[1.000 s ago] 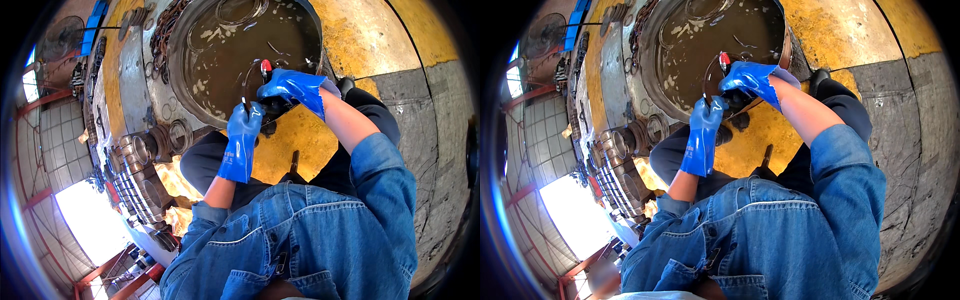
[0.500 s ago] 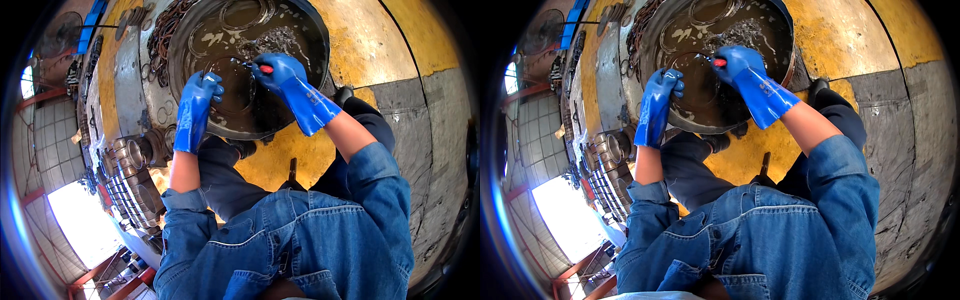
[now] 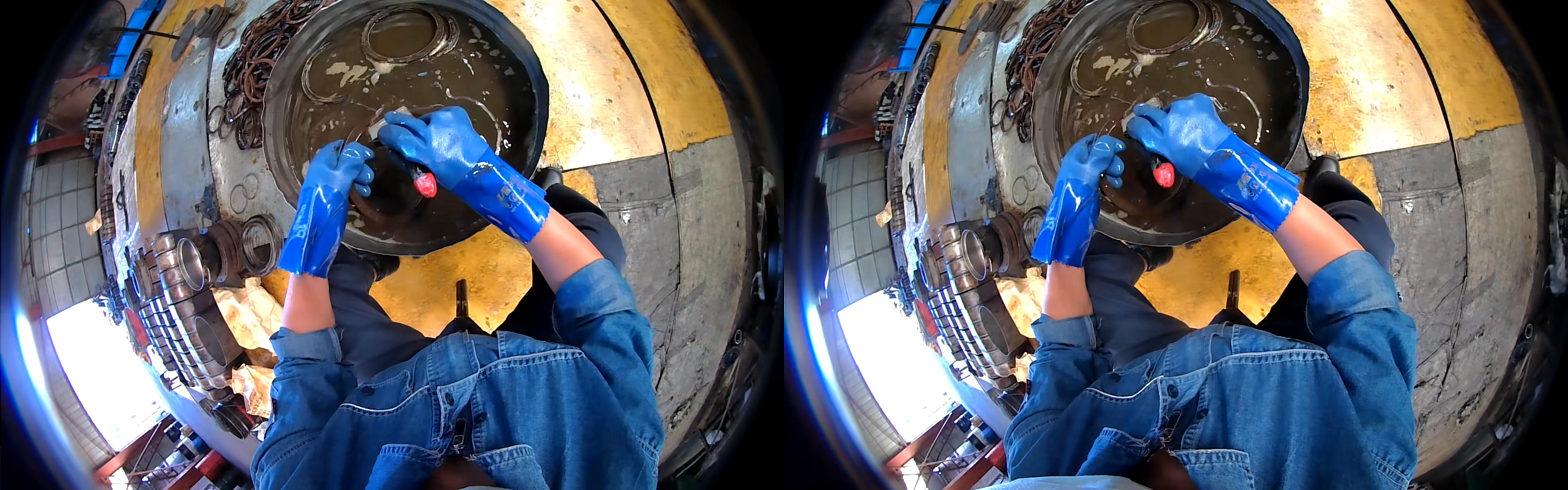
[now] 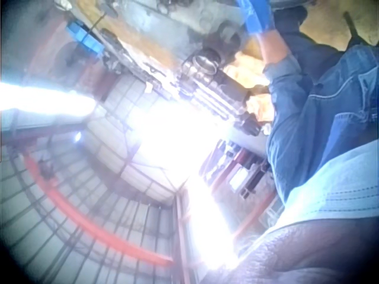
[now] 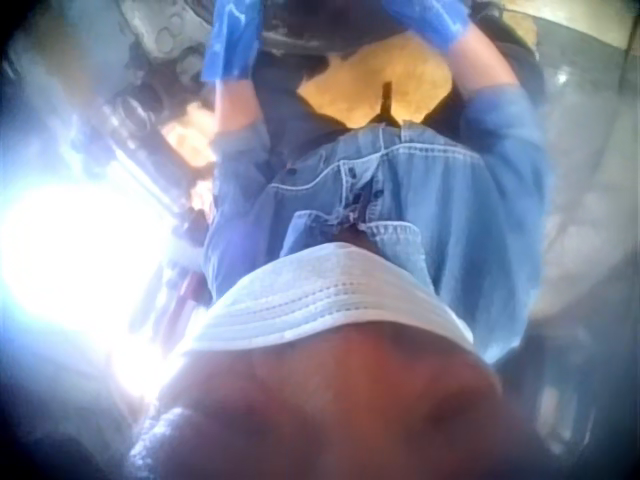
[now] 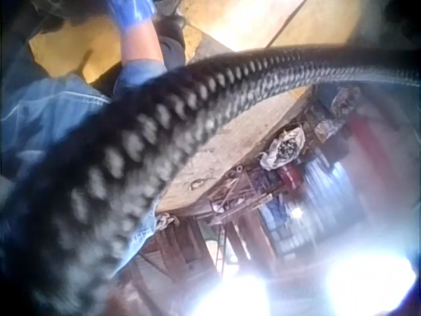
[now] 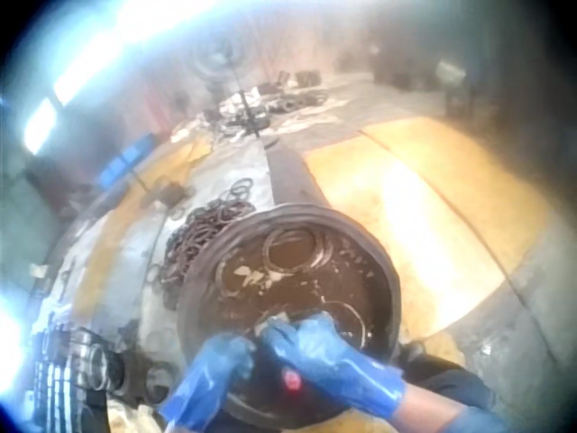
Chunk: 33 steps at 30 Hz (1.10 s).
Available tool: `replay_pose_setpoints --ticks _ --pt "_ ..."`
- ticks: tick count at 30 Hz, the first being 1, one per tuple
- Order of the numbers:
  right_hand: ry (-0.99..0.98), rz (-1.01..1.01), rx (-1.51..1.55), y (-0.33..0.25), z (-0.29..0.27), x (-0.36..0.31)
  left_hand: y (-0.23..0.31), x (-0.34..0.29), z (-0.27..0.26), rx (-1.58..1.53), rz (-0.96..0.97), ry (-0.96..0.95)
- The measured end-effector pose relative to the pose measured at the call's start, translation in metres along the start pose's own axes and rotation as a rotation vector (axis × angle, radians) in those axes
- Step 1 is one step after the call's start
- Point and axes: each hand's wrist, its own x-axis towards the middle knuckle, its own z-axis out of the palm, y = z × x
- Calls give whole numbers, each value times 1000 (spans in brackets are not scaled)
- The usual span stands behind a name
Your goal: The person cleans metal rings in a basin of liquid using a brush. They pick up the rings one at a time, scrub the surfaces with the brush, and submerge them back in the liquid.
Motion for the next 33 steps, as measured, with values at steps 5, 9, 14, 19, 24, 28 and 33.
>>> replay_pose_setpoints --ticks 5,9,14,19,24,28,33 --pt "-63 480 166 7 5 -6 4 11 6 -1 68 20" --pt "-321 939 592 22 16 -7 -8 15 19 -3 147 93" --pt "-325 1118 997 8 15 -27 -40 30 14 38 260 108" --pt "-276 1073 953 25 -5 -33 -45 38 7 -106 125 109" --pt "-376 1051 728 16 -8 -21 -58 42 6 -94 106 77" --pt "-255 1022 1061 8 -2 -23 -56 40 13 -124 187 70" --pt "-406 1000 866 1 12 -14 -43 30 20 -24 280 82"
